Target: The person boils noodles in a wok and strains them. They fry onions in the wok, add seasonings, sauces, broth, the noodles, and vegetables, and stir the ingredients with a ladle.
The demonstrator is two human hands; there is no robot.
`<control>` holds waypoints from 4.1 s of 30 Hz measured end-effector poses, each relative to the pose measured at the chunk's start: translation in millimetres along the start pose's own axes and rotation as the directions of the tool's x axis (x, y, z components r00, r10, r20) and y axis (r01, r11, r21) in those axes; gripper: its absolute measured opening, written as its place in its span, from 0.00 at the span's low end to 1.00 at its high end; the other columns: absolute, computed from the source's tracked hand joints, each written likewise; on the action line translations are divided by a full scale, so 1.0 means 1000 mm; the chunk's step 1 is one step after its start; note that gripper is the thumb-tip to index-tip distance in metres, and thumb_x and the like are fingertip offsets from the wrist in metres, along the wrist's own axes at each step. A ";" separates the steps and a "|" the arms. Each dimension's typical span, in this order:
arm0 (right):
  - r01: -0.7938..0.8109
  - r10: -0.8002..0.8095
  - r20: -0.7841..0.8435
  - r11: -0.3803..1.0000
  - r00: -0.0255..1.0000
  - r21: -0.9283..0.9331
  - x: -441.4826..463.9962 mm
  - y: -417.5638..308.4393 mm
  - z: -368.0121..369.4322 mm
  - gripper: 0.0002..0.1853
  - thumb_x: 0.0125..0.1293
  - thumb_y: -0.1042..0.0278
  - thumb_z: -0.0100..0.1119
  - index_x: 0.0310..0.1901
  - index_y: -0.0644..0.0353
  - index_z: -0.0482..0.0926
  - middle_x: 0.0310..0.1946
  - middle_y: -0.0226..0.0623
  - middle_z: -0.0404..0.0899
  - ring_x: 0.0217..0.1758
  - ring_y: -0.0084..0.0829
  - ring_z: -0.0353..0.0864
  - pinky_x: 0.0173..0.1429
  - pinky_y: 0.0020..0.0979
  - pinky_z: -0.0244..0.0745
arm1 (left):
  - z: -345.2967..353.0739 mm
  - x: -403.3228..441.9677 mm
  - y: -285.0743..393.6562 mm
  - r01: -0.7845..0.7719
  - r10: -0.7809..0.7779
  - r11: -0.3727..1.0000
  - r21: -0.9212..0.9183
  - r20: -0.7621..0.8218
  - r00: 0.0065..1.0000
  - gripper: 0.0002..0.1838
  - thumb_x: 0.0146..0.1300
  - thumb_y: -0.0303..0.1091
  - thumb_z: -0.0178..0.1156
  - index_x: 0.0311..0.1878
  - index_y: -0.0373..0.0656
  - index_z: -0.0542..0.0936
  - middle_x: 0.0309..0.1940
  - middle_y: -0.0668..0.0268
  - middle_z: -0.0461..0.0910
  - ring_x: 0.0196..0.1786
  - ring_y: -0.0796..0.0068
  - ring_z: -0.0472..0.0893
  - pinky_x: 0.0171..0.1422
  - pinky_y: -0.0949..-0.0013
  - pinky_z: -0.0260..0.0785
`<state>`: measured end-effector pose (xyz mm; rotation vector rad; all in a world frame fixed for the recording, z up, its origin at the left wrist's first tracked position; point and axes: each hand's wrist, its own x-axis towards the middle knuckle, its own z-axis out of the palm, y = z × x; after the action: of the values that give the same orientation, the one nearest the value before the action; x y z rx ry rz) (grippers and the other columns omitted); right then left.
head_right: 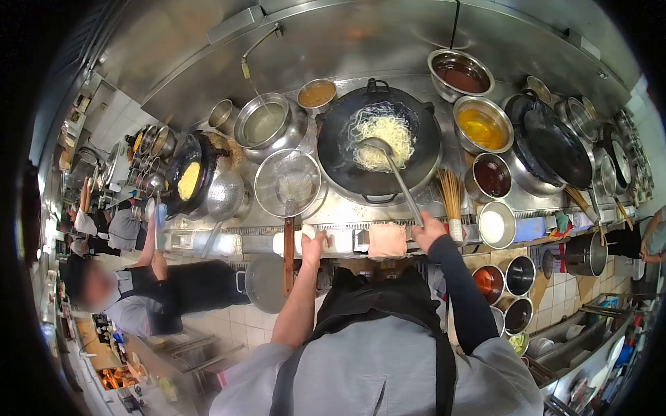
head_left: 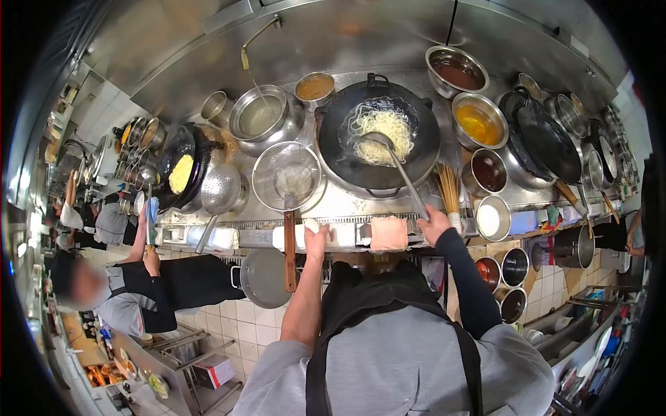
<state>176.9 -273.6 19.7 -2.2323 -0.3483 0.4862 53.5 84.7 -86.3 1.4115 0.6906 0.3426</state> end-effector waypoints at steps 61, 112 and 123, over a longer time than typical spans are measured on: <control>-0.115 0.129 -0.003 0.898 0.992 0.424 0.024 -0.020 0.014 0.22 0.64 0.67 0.59 0.56 0.70 0.70 0.32 0.60 0.81 0.38 0.61 0.81 0.46 0.50 0.76 | -0.007 -0.006 -0.022 0.115 -0.112 0.984 -0.136 0.028 0.993 0.26 0.62 0.23 0.58 0.63 0.36 0.63 0.34 0.61 0.79 0.31 0.71 0.79 0.37 0.68 0.72; -0.071 0.084 0.015 0.715 0.996 0.696 0.079 0.040 0.032 0.17 0.66 0.65 0.61 0.51 0.64 0.71 0.24 0.47 0.77 0.25 0.45 0.77 0.29 0.42 0.72 | 0.010 -0.013 -0.015 0.091 -0.094 0.994 -0.053 -0.052 0.994 0.14 0.61 0.23 0.57 0.49 0.40 0.70 0.27 0.64 0.78 0.28 0.73 0.78 0.31 0.69 0.70; -0.346 0.113 0.335 0.486 0.936 0.803 0.061 0.018 0.011 0.10 0.68 0.67 0.57 0.44 0.61 0.68 0.20 0.37 0.73 0.18 0.34 0.73 0.19 0.39 0.67 | 0.000 -0.011 -0.037 0.108 -0.115 0.987 -0.122 -0.047 0.992 0.16 0.61 0.25 0.60 0.52 0.42 0.71 0.35 0.62 0.79 0.33 0.70 0.81 0.36 0.66 0.75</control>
<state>228.1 -253.2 -14.7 -1.2152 0.1034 0.8599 38.8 72.3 -119.6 1.2485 0.7778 0.3299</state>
